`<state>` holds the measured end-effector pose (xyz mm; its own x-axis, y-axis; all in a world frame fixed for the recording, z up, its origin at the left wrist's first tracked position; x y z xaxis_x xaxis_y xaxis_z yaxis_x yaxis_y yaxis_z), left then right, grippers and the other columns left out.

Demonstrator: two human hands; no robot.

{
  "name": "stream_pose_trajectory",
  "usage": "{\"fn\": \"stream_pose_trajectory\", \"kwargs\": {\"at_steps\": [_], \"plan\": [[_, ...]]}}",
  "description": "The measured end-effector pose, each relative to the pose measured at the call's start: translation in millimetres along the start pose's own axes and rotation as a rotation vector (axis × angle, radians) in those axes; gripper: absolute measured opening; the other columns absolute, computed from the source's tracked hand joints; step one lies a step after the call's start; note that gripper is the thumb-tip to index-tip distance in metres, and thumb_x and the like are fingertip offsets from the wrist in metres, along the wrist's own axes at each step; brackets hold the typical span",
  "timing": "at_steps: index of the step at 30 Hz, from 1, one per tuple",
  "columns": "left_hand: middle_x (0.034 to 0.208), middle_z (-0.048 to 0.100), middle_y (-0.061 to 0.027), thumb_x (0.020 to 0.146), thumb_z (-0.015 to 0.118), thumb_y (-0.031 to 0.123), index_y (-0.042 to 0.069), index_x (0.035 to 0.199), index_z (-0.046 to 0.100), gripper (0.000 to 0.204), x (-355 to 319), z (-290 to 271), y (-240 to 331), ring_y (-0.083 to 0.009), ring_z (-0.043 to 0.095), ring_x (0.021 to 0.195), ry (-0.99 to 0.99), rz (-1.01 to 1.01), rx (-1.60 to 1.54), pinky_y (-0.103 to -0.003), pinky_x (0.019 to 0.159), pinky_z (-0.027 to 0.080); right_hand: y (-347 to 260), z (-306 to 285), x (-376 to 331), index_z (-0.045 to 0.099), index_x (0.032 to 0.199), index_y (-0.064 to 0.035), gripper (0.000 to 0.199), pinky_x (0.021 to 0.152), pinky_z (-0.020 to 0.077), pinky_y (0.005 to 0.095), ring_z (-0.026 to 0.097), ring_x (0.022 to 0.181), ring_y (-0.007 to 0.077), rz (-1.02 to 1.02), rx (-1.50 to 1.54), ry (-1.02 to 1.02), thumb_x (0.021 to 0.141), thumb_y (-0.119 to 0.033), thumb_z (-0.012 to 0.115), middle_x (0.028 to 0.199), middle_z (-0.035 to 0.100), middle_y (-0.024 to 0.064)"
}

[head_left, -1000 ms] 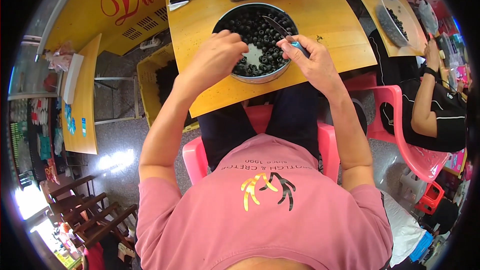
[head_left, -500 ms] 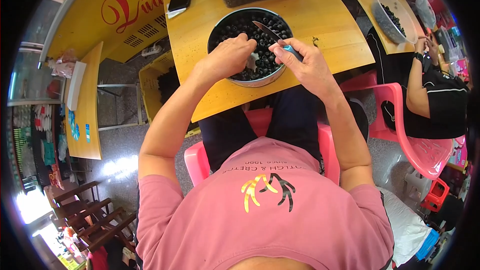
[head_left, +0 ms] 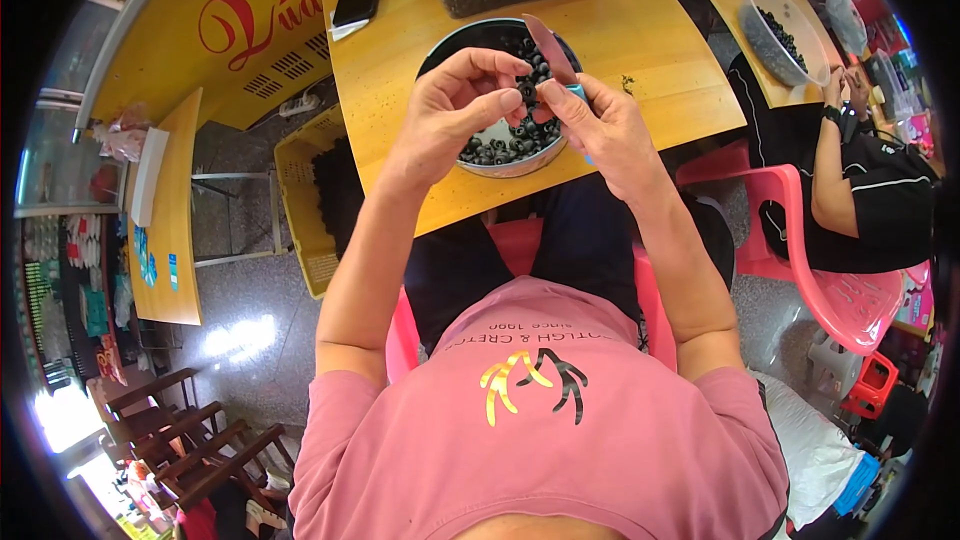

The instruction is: The recorder uses a small knife to peel the skin or extract parts from small black seeds at a workstation.

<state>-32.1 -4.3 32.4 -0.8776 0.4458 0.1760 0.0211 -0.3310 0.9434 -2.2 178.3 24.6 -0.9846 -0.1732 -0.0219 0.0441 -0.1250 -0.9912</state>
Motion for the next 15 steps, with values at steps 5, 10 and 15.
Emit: {"fn": "stream_pose_trajectory", "kwargs": {"at_steps": [5, 10, 15], "plan": [[0.091, 0.06, -0.0014, 0.087, 0.067, 0.002, -0.001, 0.109, 0.061, 0.023, -9.4, 6.4, -8.2, -0.0096, 0.06, 0.083, 0.073, 0.055, -0.039, -0.023, 0.076, 0.049, -2.6, 7.4, 0.0, 0.065, 0.101, -0.0025, 0.025, 0.059, 0.0383, 0.0181, 0.05, 0.066, 0.0034, 0.012, 0.126, -0.004, 0.092, -0.026, 0.067, 0.079, 0.064, -0.0006], [0.097, 0.06, -0.0027, 0.088, 0.065, 0.0, -0.001, 0.108, 0.061, 0.02, -14.6, 12.4, -12.6, -0.0097, 0.061, 0.086, 0.129, 0.087, -0.023, -0.024, 0.076, 0.051, -9.2, 14.4, -0.9, 0.066, 0.099, -0.0051, 0.02, 0.049, 0.0316, 0.0163, 0.042, 0.055, 0.0009, -0.084, 0.131, -0.006, 0.091, -0.023, 0.067, 0.075, 0.062, -0.0028], [0.099, 0.061, -0.0038, 0.089, 0.065, 0.0, 0.0, 0.107, 0.061, 0.018, -17.5, 15.0, -17.2, -0.0099, 0.062, 0.089, 0.139, 0.144, -0.044, -0.024, 0.078, 0.052, -10.5, 14.7, -2.0, 0.066, 0.098, -0.0061, 0.017, 0.05, 0.0327, 0.0167, 0.043, 0.056, 0.0011, -0.063, 0.201, -0.039, 0.09, -0.021, 0.068, 0.073, 0.06, -0.0039]]}}
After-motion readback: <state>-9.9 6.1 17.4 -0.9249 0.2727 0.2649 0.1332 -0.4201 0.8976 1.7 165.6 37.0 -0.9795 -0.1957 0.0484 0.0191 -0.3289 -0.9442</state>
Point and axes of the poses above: each hand's wrist, its own x-axis towards the middle knuckle, its own z-axis out of the palm, y = z × x, the point moved 2 cm from there along x, towards the middle knuckle
